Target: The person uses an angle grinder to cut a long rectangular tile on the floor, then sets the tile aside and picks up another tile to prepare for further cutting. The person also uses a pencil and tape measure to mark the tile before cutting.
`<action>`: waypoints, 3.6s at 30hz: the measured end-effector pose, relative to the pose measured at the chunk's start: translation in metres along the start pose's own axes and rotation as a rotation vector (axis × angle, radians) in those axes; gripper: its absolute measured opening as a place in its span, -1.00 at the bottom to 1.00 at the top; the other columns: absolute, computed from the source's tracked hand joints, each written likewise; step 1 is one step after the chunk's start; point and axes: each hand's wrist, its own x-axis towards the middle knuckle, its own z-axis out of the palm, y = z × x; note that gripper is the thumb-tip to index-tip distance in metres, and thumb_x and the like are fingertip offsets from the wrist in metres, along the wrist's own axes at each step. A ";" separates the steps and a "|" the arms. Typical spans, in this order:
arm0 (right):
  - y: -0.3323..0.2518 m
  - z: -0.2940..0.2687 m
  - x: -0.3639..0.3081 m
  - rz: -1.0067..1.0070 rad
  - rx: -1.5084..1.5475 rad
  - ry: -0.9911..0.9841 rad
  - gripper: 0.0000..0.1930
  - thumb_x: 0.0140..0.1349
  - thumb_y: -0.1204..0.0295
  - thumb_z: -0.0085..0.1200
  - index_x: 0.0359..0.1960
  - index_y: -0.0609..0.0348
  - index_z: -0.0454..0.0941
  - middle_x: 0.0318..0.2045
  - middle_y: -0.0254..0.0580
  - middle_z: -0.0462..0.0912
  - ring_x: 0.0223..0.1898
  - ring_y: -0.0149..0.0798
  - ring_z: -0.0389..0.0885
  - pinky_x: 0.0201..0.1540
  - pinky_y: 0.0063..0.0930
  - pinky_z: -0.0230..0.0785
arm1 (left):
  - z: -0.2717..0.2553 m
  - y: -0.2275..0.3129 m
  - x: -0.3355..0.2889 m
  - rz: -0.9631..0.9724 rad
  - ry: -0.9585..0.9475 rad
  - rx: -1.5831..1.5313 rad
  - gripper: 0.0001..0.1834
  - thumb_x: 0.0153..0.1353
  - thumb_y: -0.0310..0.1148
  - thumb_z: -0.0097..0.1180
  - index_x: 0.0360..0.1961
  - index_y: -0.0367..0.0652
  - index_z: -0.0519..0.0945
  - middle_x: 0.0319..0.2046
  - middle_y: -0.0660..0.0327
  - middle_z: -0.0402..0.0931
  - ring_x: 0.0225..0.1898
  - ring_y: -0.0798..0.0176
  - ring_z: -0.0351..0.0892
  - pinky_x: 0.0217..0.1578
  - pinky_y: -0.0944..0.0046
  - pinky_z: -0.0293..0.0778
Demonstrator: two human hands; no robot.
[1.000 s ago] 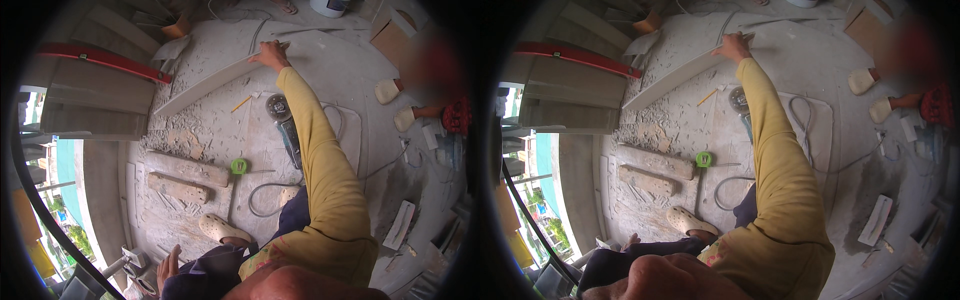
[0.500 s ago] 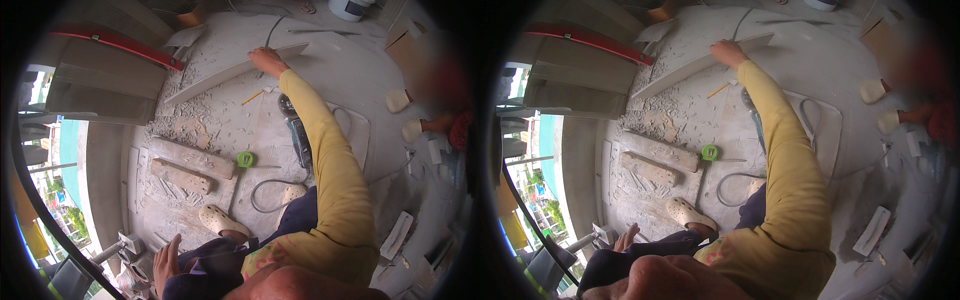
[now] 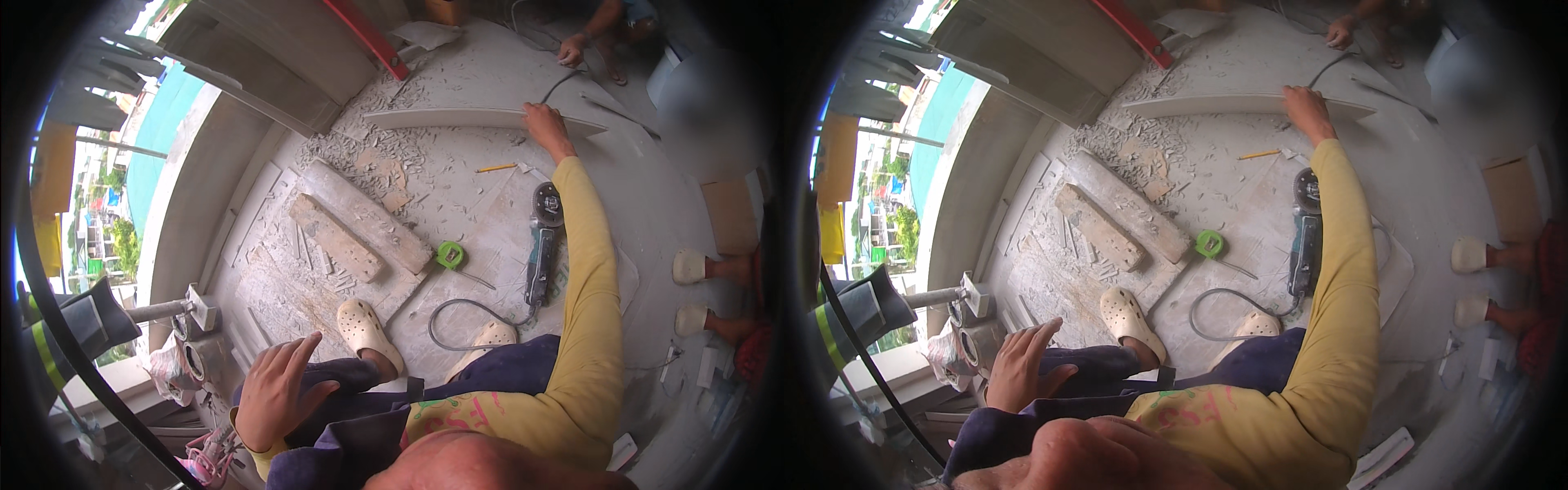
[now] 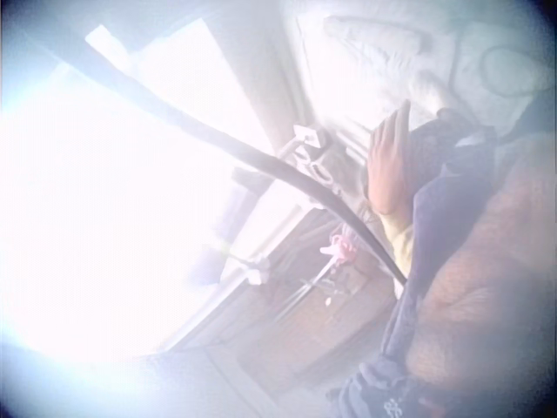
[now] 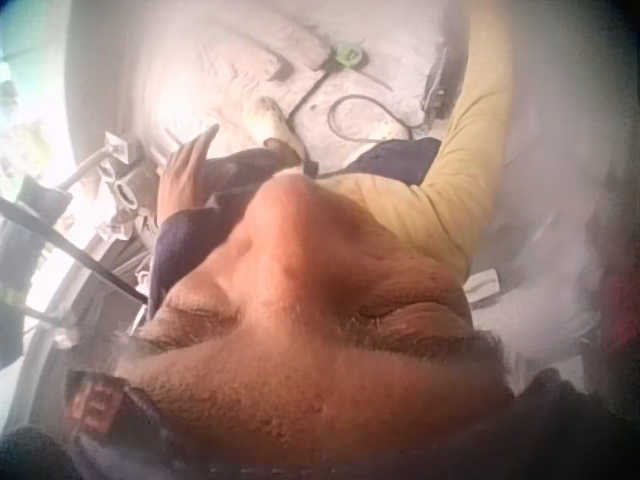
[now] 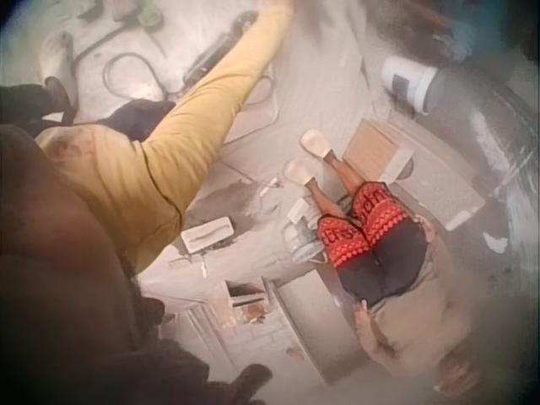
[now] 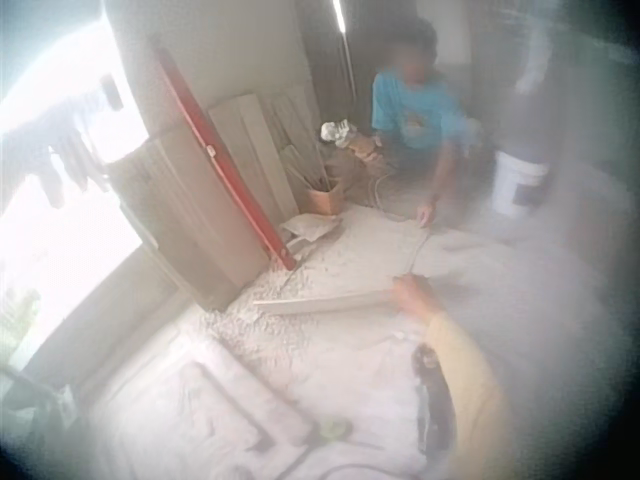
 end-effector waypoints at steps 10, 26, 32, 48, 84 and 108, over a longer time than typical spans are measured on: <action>0.004 -0.002 -0.006 -0.010 -0.043 -0.051 -0.80 0.47 0.38 0.22 0.03 0.13 0.68 -0.05 -0.04 0.82 0.07 0.09 0.79 0.07 0.15 0.57 | 0.006 -0.001 0.000 0.018 0.018 -0.003 -0.18 0.29 0.03 0.46 0.46 -0.20 0.52 0.13 0.00 0.69 0.11 -0.09 0.69 0.14 -0.03 0.55; -0.012 0.005 -0.016 -0.081 0.004 -0.070 -0.89 0.35 0.47 0.23 -0.13 0.13 0.71 -0.14 0.01 0.83 -0.02 0.15 0.82 0.02 0.08 0.66 | 0.035 -0.048 -0.023 0.014 -0.063 -0.024 -0.19 0.31 -0.02 0.46 0.50 -0.11 0.48 0.21 0.01 0.69 0.20 -0.10 0.68 0.27 -0.04 0.52; 0.005 -0.005 -0.026 -0.055 0.017 -0.148 -0.82 0.43 0.38 0.24 -0.02 0.12 0.71 -0.15 0.04 0.82 -0.01 0.19 0.80 0.06 0.13 0.63 | 0.030 -0.023 -0.009 0.035 -0.002 -0.006 -0.22 0.35 -0.05 0.42 0.51 -0.11 0.47 0.17 0.02 0.73 0.22 -0.12 0.70 0.25 -0.06 0.56; -0.016 0.013 -0.034 -0.108 0.038 0.136 -0.91 0.43 0.41 0.18 -0.12 0.05 0.68 -0.14 -0.21 0.82 -0.01 -0.05 0.77 0.16 0.11 0.43 | 0.003 -0.016 -0.015 -0.035 0.127 -0.087 -0.26 0.32 0.00 0.45 0.42 -0.14 0.56 0.00 0.05 0.74 0.06 -0.10 0.70 0.14 -0.01 0.55; -0.260 -0.114 -0.045 -0.800 0.135 0.804 -0.66 0.15 0.51 0.30 -0.04 0.10 0.53 -0.01 -0.15 0.68 -0.01 -0.05 0.73 -0.06 -0.22 0.75 | -0.057 -0.173 0.041 -0.057 0.789 -1.288 -0.64 0.52 -0.28 0.32 0.11 -0.41 0.68 -0.19 0.13 0.78 -0.29 0.37 0.78 -0.23 0.38 0.69; -0.537 0.029 0.139 0.056 0.865 0.590 -0.48 0.18 0.22 0.42 0.10 0.25 0.58 0.08 0.14 0.61 0.17 0.26 0.53 0.32 0.11 0.35 | -0.248 -0.207 0.254 -0.043 0.623 -0.130 -0.66 0.42 -0.20 0.36 0.00 -0.27 0.78 -0.39 0.18 0.75 -0.39 0.41 0.67 -0.29 0.21 0.60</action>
